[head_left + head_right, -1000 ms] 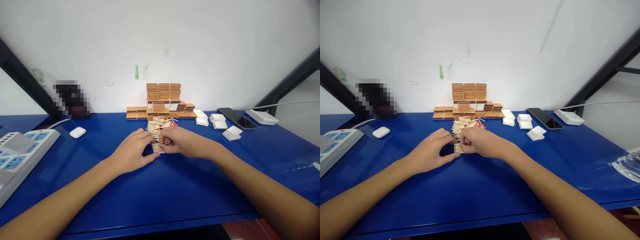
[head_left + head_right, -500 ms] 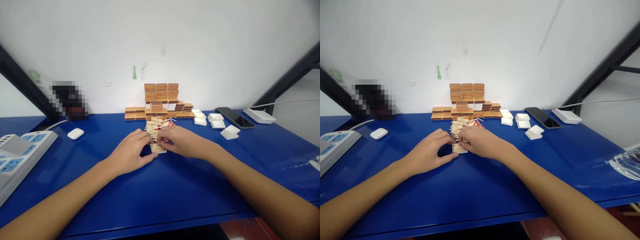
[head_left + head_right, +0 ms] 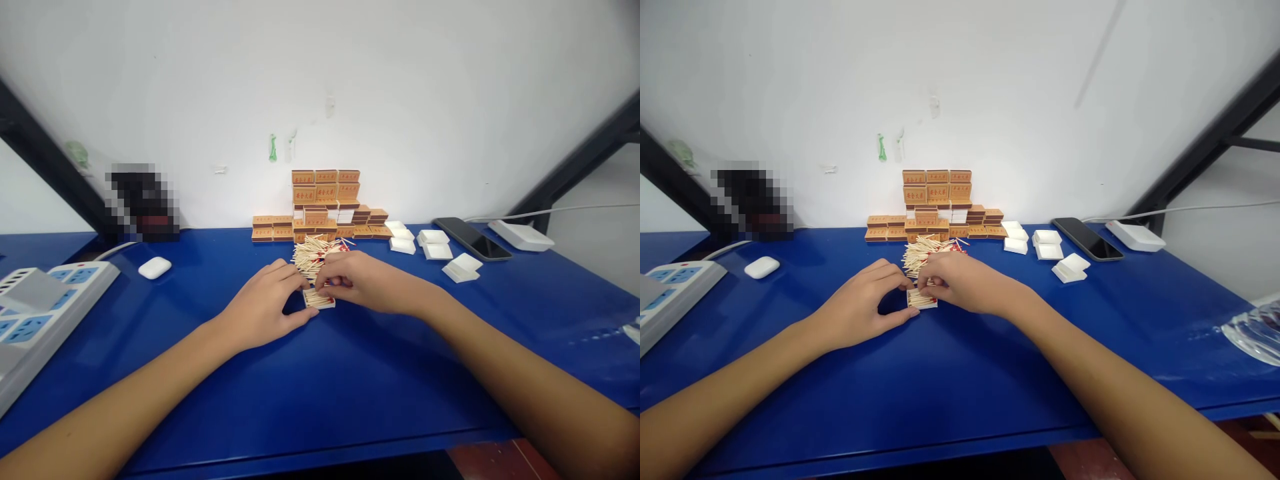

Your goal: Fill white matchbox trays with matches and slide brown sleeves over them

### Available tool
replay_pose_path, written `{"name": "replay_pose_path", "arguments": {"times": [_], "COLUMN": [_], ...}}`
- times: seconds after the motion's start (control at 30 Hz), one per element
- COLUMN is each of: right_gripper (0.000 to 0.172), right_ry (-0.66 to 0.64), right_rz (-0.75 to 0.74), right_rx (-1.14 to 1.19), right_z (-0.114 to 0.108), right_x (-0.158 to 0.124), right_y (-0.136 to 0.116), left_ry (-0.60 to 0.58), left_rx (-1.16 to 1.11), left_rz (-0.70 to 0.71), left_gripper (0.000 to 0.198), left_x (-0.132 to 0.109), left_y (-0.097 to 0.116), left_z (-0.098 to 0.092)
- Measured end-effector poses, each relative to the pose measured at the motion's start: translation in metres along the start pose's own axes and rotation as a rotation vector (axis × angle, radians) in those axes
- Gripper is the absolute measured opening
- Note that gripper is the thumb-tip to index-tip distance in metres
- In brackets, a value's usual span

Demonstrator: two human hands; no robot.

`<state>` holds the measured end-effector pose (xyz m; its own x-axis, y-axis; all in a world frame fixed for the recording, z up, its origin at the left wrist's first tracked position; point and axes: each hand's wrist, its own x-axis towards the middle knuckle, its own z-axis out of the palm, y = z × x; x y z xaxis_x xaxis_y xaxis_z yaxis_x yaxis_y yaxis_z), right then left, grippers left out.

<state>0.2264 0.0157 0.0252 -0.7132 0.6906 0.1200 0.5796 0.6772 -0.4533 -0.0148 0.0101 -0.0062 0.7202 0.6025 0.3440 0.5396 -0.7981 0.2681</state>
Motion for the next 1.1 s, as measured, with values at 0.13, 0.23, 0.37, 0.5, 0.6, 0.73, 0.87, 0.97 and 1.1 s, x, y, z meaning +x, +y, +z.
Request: {"name": "replay_pose_path", "arguments": {"times": [0.13, 0.23, 0.37, 0.5, 0.6, 0.73, 0.87, 0.97, 1.1], "right_gripper": [0.019, 0.017, 0.014, 0.02, 0.019, 0.015, 0.021, 0.028, 0.029], "right_ry": [0.233, 0.444, 0.501, 0.525, 0.551, 0.639, 0.789, 0.854, 0.903], "right_rz": [0.166, 0.389, 0.651, 0.747, 0.759, 0.735, 0.762, 0.816, 0.863], "right_rx": [-0.049, -0.203, -0.244, -0.194, -0.163, -0.109, 0.025, 0.183, 0.334], "right_z": [-0.019, -0.034, -0.039, -0.029, -0.022, -0.026, -0.036, -0.039, -0.035], "right_x": [-0.003, -0.01, -0.014, -0.01, -0.007, -0.006, 0.002, 0.014, 0.025], "right_y": [0.027, 0.063, 0.102, 0.115, 0.117, 0.122, 0.129, 0.133, 0.134], "left_ry": [0.01, 0.013, 0.022, 0.017, 0.013, -0.006, -0.001, 0.006, 0.015], "left_rx": [0.004, 0.006, 0.01, 0.007, -0.003, -0.014, -0.027, -0.028, -0.027], "left_rz": [-0.011, -0.003, 0.016, 0.01, 0.011, -0.005, -0.005, 0.003, 0.008], "left_gripper": [0.026, 0.027, 0.026, 0.027, 0.027, 0.027, 0.026, 0.026, 0.028], "left_x": [0.001, 0.0, -0.001, -0.001, -0.001, -0.001, -0.001, -0.001, -0.001], "left_y": [0.001, 0.0, -0.001, 0.0, 0.001, 0.003, 0.003, 0.002, 0.001], "left_z": [0.0, 0.001, 0.0, -0.001, -0.001, 0.0, -0.001, 0.0, 0.001]}}
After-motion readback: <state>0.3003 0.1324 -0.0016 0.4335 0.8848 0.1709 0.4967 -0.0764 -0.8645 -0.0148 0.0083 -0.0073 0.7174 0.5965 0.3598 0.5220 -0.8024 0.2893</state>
